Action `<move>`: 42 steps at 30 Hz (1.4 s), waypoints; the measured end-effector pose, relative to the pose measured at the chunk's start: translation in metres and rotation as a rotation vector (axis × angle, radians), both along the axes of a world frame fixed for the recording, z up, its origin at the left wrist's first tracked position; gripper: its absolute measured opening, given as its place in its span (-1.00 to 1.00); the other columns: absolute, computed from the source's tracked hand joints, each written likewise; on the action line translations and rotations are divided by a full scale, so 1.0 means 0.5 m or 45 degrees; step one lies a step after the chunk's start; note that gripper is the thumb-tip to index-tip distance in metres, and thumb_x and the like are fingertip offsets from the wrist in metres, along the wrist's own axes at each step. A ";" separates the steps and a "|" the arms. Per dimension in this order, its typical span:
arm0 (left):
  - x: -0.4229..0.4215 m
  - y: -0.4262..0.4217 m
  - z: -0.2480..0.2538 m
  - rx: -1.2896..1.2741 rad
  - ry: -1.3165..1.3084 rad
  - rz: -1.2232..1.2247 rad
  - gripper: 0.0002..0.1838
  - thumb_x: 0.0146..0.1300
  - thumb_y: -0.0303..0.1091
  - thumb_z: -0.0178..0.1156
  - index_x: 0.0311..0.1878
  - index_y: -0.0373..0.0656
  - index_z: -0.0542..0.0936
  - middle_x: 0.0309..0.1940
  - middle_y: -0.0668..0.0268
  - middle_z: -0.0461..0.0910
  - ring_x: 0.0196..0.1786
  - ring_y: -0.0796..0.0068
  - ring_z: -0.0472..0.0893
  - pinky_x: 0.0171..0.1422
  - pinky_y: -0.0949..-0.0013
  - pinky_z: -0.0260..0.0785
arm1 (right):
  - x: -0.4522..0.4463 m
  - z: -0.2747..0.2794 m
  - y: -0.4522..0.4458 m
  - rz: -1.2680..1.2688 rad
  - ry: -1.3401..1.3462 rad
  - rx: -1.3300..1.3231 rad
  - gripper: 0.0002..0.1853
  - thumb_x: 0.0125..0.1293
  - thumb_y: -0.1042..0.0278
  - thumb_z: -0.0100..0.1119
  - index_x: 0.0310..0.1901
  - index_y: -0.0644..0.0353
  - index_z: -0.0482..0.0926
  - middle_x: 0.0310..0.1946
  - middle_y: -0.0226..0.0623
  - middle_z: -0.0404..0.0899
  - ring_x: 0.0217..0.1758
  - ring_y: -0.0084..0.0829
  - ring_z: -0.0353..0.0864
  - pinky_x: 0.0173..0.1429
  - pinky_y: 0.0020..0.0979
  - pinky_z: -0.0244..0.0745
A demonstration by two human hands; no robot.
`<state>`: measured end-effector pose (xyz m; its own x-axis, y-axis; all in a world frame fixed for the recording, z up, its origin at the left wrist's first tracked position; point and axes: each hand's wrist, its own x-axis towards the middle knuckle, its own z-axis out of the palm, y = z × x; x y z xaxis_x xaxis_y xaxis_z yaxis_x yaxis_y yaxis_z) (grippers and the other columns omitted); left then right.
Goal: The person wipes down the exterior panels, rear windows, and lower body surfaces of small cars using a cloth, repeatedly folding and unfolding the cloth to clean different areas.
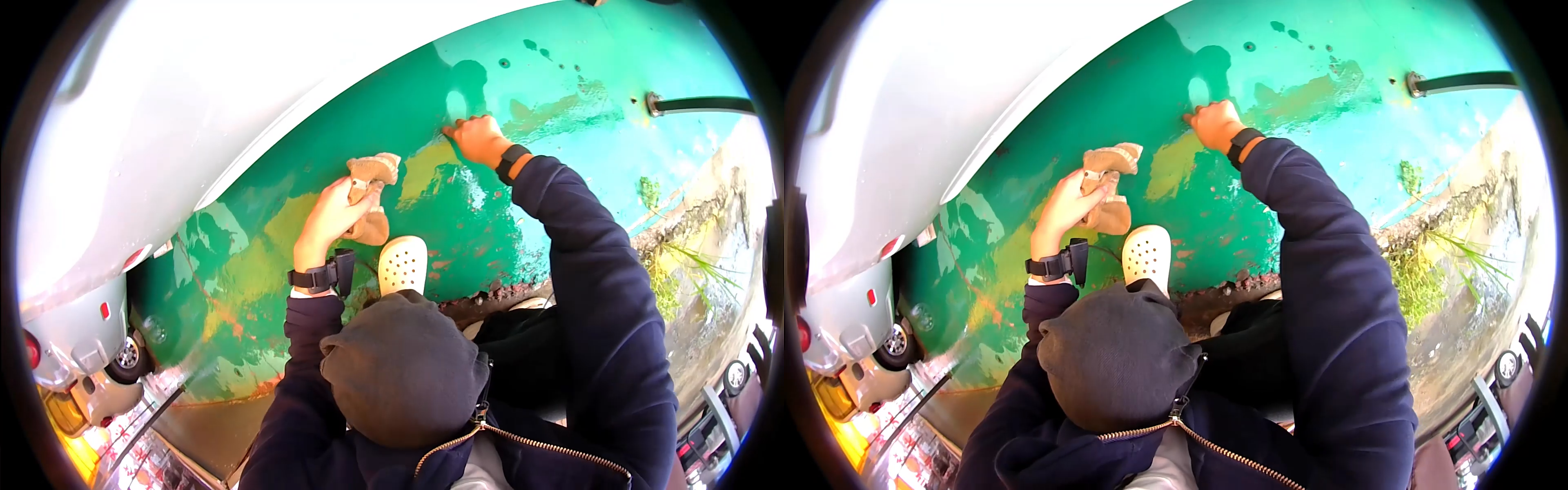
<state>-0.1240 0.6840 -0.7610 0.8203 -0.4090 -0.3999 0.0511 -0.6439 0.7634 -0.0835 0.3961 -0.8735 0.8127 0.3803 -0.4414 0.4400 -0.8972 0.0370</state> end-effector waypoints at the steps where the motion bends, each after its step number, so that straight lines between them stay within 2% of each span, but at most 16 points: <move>1: 0.000 0.003 -0.002 0.003 -0.026 -0.013 -0.66 0.18 -0.28 0.23 -0.05 -0.28 0.54 -0.22 0.19 0.63 -0.18 0.40 0.63 -0.06 0.33 0.44 | 0.001 -0.011 0.002 -0.027 -0.031 -0.061 -0.49 0.29 0.34 -0.06 0.31 -0.12 0.35 -0.03 -0.38 0.56 -0.02 -0.29 0.60 -0.05 -0.25 0.49; 8: 0.000 -0.002 -0.001 -0.039 -0.041 -0.009 -0.65 0.19 -0.31 0.23 0.00 -0.30 0.52 -0.18 0.17 0.63 -0.14 0.38 0.64 -0.02 0.33 0.44 | 0.032 0.035 -0.051 -0.138 -0.010 -0.084 -0.74 0.24 0.26 0.03 -0.06 0.05 0.57 -0.07 -0.33 0.57 -0.02 -0.24 0.61 -0.06 -0.21 0.49; 12: 0.001 -0.009 0.001 -0.102 0.001 -0.024 -0.66 0.21 -0.31 0.22 -0.01 -0.30 0.52 -0.18 0.17 0.63 -0.12 0.40 0.63 -0.01 0.34 0.44 | 0.046 0.059 -0.072 -0.378 -0.267 0.251 -0.79 0.20 0.23 0.12 -0.21 0.15 0.53 -0.18 -0.29 0.61 -0.19 -0.17 0.65 -0.19 -0.17 0.54; 15: 0.012 -0.039 0.026 -0.138 0.023 -0.067 -0.66 0.21 -0.32 0.21 -0.01 -0.30 0.52 -0.17 0.17 0.62 -0.12 0.38 0.63 -0.01 0.33 0.44 | 0.057 0.076 -0.080 -0.300 0.185 0.315 -0.62 0.17 0.27 0.14 0.03 0.20 0.48 0.01 -0.14 0.56 -0.03 -0.10 0.60 -0.02 -0.16 0.52; 17: 0.021 -0.056 0.035 -0.165 0.039 -0.119 -0.67 0.21 -0.32 0.21 -0.01 -0.30 0.52 -0.16 0.17 0.61 -0.12 0.35 0.63 -0.01 0.32 0.44 | 0.036 0.077 -0.076 -0.004 0.258 0.822 -0.42 0.20 0.28 0.12 0.27 0.23 0.32 0.19 0.00 0.41 0.06 -0.02 0.54 0.14 -0.19 0.46; 18: 0.025 -0.068 0.034 -0.154 -0.087 -0.193 -0.66 0.19 -0.34 0.23 -0.01 -0.31 0.53 -0.15 0.18 0.60 -0.12 0.37 0.63 0.00 0.34 0.43 | 0.037 0.109 -0.058 -0.064 0.486 0.806 -0.20 0.14 0.32 0.18 0.42 0.19 0.09 0.32 0.05 0.25 0.25 -0.09 0.42 0.29 -0.24 0.33; 21: 0.043 -0.130 0.044 -0.206 -0.371 -0.338 -0.67 0.17 -0.33 0.26 -0.03 -0.30 0.55 -0.11 0.17 0.57 -0.10 0.29 0.60 0.01 0.32 0.42 | 0.038 0.200 -0.022 -0.060 0.857 1.184 -0.22 0.09 0.22 0.31 0.33 0.27 0.23 0.27 -0.02 0.35 0.27 -0.24 0.39 0.33 -0.26 0.29; 24: 0.051 -0.184 0.091 -0.298 -0.489 -0.290 -0.67 0.15 -0.32 0.31 -0.08 -0.32 0.58 -0.06 0.14 0.53 -0.08 0.21 0.56 0.01 0.27 0.40 | 0.033 0.223 -0.051 -0.089 0.359 1.134 -0.36 0.05 0.17 0.38 0.17 0.21 0.43 0.11 -0.12 0.50 0.16 -0.17 0.48 0.24 -0.23 0.38; 27: 0.055 -0.219 0.148 -0.381 -0.422 -0.264 -0.70 0.19 -0.39 0.27 -0.05 -0.34 0.57 -0.03 0.11 0.53 -0.13 0.21 0.58 -0.02 0.30 0.41 | -0.001 0.289 -0.125 -0.269 0.283 1.150 -0.46 0.12 0.21 0.35 0.12 0.24 0.46 0.01 -0.14 0.55 0.08 -0.26 0.54 0.14 -0.26 0.45; 29: 0.063 -0.230 0.157 -0.427 -0.536 -0.352 -0.66 0.20 -0.41 0.25 0.01 -0.35 0.54 -0.03 0.08 0.54 -0.15 0.21 0.60 -0.06 0.31 0.42 | -0.052 0.331 -0.140 -0.644 0.446 1.740 -0.57 0.23 0.11 0.27 0.04 0.17 0.53 -0.09 -0.24 0.60 -0.07 -0.43 0.58 0.02 -0.36 0.49; 30: 0.065 -0.244 0.160 -0.458 -0.526 -0.381 -0.66 0.20 -0.41 0.25 0.01 -0.35 0.54 -0.03 0.08 0.54 -0.15 0.21 0.60 -0.06 0.31 0.42 | -0.072 0.349 -0.147 -0.682 0.423 1.725 -0.57 0.23 0.11 0.27 0.04 0.17 0.53 -0.09 -0.24 0.60 -0.07 -0.43 0.58 0.02 -0.36 0.49; 32: 0.071 -0.272 0.163 -0.487 -0.503 -0.419 -0.63 0.20 -0.40 0.26 0.04 -0.37 0.50 -0.07 0.07 0.56 -0.13 0.22 0.61 -0.04 0.29 0.42 | -0.106 0.391 -0.169 -0.666 -0.074 1.686 -0.61 0.26 0.13 0.24 0.03 0.18 0.54 -0.17 -0.28 0.61 -0.13 -0.48 0.57 0.00 -0.37 0.49; 34: 0.079 -0.303 0.153 -0.521 -0.473 -0.447 -0.64 0.20 -0.39 0.26 -0.01 -0.39 0.49 -0.16 0.07 0.57 -0.19 0.26 0.63 -0.14 0.32 0.44 | -0.126 0.441 -0.178 -0.958 -0.099 1.779 -0.67 0.25 0.29 0.19 0.01 0.23 0.55 -0.22 -0.28 0.63 -0.15 -0.55 0.57 0.01 -0.42 0.49; 37: 0.110 -0.323 0.084 -0.309 -0.235 -0.465 -0.73 0.25 -0.38 0.21 -0.09 -0.38 0.48 -0.38 0.13 0.55 -0.52 0.43 0.58 -0.47 0.40 0.36 | -0.141 0.497 -0.186 -1.031 -0.282 1.693 -0.67 0.20 0.34 0.18 0.01 0.23 0.55 -0.26 -0.25 0.65 -0.18 -0.54 0.59 -0.03 -0.43 0.51; 39: 0.112 -0.337 0.080 -0.349 -0.288 -0.479 -0.73 0.27 -0.39 0.18 -0.07 -0.38 0.47 -0.43 0.17 0.54 -0.55 0.47 0.56 -0.48 0.41 0.34 | -0.149 0.525 -0.190 -1.068 -0.319 1.978 -0.68 0.20 0.43 0.15 0.00 0.32 0.51 -0.25 -0.36 0.63 -0.15 -0.65 0.55 -0.04 -0.52 0.50; 42: 0.112 -0.359 0.077 -0.466 -0.233 -0.361 -0.75 0.33 -0.39 0.10 -0.03 -0.37 0.47 -0.48 0.24 0.54 -0.59 0.53 0.52 -0.50 0.43 0.33 | -0.155 0.564 -0.207 -0.944 -0.317 1.506 -0.69 0.16 0.42 0.20 -0.05 0.30 0.50 -0.29 -0.28 0.63 -0.21 -0.61 0.60 -0.12 -0.52 0.52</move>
<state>-0.0680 0.5043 -0.7223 0.6996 -0.7129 -0.0487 -0.2430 -0.3014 0.9220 -0.1609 0.2924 -0.5913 0.9923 -0.1231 0.0141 -0.0458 -0.4696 -0.8817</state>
